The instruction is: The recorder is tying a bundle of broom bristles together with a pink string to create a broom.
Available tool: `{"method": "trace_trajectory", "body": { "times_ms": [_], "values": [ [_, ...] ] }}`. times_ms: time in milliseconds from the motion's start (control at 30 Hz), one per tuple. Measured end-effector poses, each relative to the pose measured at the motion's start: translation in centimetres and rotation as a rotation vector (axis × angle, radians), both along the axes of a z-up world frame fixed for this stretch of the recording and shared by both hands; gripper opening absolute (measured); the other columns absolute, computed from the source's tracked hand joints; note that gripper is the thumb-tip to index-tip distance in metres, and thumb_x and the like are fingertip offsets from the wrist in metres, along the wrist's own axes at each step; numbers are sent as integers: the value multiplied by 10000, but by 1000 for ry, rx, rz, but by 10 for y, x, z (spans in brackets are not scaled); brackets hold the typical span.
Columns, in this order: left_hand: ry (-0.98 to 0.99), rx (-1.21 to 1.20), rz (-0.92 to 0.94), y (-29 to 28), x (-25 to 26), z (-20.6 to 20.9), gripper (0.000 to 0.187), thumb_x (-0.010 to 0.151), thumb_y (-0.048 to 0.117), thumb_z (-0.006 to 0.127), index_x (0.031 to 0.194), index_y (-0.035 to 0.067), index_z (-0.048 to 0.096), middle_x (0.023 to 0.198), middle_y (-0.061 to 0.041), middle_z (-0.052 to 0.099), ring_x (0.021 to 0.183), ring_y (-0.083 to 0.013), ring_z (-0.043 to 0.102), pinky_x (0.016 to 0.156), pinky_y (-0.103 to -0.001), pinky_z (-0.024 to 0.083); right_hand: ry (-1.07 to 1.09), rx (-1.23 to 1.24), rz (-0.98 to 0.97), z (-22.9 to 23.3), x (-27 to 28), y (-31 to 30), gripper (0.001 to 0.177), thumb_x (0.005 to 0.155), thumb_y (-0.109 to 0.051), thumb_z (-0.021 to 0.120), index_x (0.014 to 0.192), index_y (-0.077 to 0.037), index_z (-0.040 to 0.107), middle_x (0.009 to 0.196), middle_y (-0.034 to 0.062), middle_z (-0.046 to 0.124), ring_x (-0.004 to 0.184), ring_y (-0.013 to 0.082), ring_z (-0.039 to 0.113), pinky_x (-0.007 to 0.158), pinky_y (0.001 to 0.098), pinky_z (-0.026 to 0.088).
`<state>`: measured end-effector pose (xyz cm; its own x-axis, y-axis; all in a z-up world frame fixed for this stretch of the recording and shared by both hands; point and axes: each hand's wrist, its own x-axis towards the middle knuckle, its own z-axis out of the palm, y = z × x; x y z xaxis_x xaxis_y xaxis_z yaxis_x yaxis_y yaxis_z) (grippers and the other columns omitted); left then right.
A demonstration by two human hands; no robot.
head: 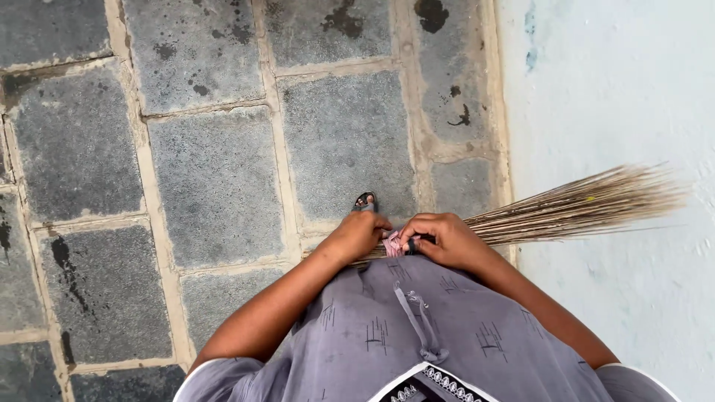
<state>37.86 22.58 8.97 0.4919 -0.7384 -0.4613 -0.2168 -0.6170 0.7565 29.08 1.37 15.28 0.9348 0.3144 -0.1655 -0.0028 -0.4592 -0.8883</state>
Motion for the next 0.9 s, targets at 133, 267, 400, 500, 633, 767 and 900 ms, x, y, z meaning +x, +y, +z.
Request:
{"method": "trace_trajectory", "body": {
  "times_ms": [133,267,400,500,633,767,900],
  "values": [
    [-148,124,-104,-22,40,-4,148,841,95,651,880,72,792,951,-216,743,988,-378,701,907,-462,533,301,197,-122,-8,34,-20,220,856,70,639,1009,-33,759,995,72,808,924,154,760,859,299,591],
    [-222,147,-167,-56,96,4,159,878,155,673,884,28,768,948,-237,730,984,-385,702,883,-481,531,367,239,-208,-2,78,-50,236,865,63,642,1042,-32,767,1047,84,814,978,145,748,888,292,573],
    [-273,137,-153,-94,159,11,176,896,169,665,900,10,739,929,-255,718,949,-404,698,858,-495,532,224,328,-124,-24,134,-95,233,795,112,621,965,5,738,1117,114,792,1126,164,722,974,313,549],
    [-313,119,-60,-131,216,28,176,910,168,647,882,16,733,926,-243,724,923,-411,702,850,-504,534,153,382,-98,-39,195,-134,179,848,64,633,978,4,741,1119,116,793,1106,173,728,965,316,558],
    [-369,68,44,-186,277,60,142,868,136,653,891,16,725,922,-234,714,855,-433,695,779,-517,543,93,302,-85,-34,270,-191,158,932,-31,652,1050,-3,753,1053,93,802,969,191,733,882,312,571],
    [-405,77,128,-240,329,89,127,887,143,653,879,34,718,907,-207,709,812,-429,685,730,-530,533,-105,300,-80,-12,337,-247,134,912,-19,647,1006,12,738,1102,107,770,1063,229,725,912,333,557],
    [-621,-23,233,-262,356,113,105,931,148,634,892,57,669,851,-136,683,775,-341,693,699,-471,554,-151,-55,-25,4,378,-265,87,915,-85,666,952,-7,680,1184,72,752,983,256,741,825,363,571]
  ]
}}
